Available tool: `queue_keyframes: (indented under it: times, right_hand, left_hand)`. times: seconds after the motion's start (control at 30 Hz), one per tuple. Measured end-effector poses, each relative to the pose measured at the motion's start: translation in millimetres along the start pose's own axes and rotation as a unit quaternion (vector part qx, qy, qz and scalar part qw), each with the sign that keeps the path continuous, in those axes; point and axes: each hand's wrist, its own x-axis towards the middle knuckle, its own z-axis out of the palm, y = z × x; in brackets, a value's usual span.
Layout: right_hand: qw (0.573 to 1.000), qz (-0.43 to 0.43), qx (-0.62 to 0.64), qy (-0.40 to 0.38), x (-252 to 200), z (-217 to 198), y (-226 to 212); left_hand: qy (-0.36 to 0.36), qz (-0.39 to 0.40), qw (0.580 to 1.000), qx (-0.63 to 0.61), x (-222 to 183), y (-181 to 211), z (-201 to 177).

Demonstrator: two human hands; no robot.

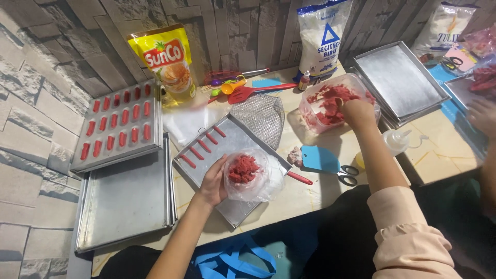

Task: Filling a piping bag with red dough and piping it into rectangular molds on a baking sheet.

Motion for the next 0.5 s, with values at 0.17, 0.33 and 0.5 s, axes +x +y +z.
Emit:
queue_keyframes:
  times: [0.17, 0.33, 0.5]
  right_hand:
    - [1.0, -0.002, 0.016, 0.002, 39.6, 44.8, 11.7]
    - [1.0, 0.01, 0.026, 0.009, 24.5, 23.5, 3.4]
    - [0.999, 0.017, 0.052, -0.004, 29.3, 24.5, 4.4]
  left_hand:
    - [0.007, -0.021, 0.997, 0.074, 10.9, -8.5, 21.6]
    - [-0.037, -0.07, 0.995, 0.068, 113.8, -49.6, 24.1]
    - [0.022, -0.014, 0.999, -0.039, 190.6, -84.7, 67.9]
